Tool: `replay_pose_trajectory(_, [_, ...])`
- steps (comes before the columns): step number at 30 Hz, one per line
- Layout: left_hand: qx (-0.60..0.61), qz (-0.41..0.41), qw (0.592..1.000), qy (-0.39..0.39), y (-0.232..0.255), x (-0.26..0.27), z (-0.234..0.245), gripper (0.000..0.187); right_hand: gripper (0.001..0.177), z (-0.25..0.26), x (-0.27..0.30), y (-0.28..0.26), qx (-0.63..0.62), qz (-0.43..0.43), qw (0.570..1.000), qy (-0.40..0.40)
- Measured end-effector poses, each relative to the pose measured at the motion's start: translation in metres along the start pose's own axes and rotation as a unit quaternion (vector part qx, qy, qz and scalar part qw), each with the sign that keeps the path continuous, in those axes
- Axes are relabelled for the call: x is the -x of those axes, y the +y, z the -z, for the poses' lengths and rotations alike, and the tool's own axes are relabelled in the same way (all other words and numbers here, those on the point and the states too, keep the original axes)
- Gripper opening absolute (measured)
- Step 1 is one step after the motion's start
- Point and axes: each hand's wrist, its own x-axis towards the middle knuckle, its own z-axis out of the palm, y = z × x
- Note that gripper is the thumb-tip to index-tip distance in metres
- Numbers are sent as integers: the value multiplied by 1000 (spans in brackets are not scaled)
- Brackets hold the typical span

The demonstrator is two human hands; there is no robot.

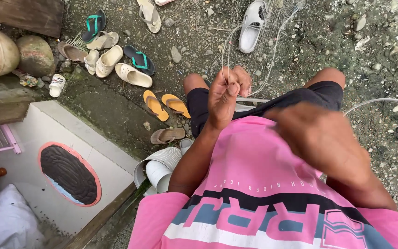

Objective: Repairing a fishing net by threading line through the mesh and tying knots using a blue netting needle.

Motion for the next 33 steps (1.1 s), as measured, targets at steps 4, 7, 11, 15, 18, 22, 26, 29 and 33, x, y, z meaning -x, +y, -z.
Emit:
replay_pose_trajectory(4, [-19, 26, 999, 2, 2, -1, 7, 26, 41, -37, 3, -17, -248, 192, 945, -88])
replay_pose_trajectory(7, [-46, 30, 998, -16, 4, 2, 13, 26, 38, -59, 0, -22, -302, 196, 932, -38])
replay_pose_trajectory(11, [-43, 13, 999, -17, 2, 4, 25, 25, 55, -72, -8, -7, -411, 227, 883, 19])
replay_pose_trajectory(15, [14, -3, 999, 51, -7, 4, 41, 21, 34, -48, -30, -9, -316, 146, 936, 54])
replay_pose_trajectory(18, [86, 22, 989, 119, -12, 11, 52, 19, 21, -39, -40, -9, -412, 16, 887, 207])
replay_pose_trajectory(22, [69, 12, 989, 127, -14, 17, 52, 74, 13, -23, -57, -12, -228, 78, 925, 293])
replay_pose_trajectory(26, [-143, 7, 988, 61, 11, 13, 28, 109, 10, -31, -78, -30, -245, 154, 932, 217])
replay_pose_trajectory(29, [-113, 18, 993, -3, 14, -1, 20, 23, 17, -29, -82, -52, -219, 236, 918, 234])
replay_pose_trajectory(33, [-262, -56, 958, 98, -20, -13, 47, 33, 42, -71, -45, -35, -140, 64, 913, 377])
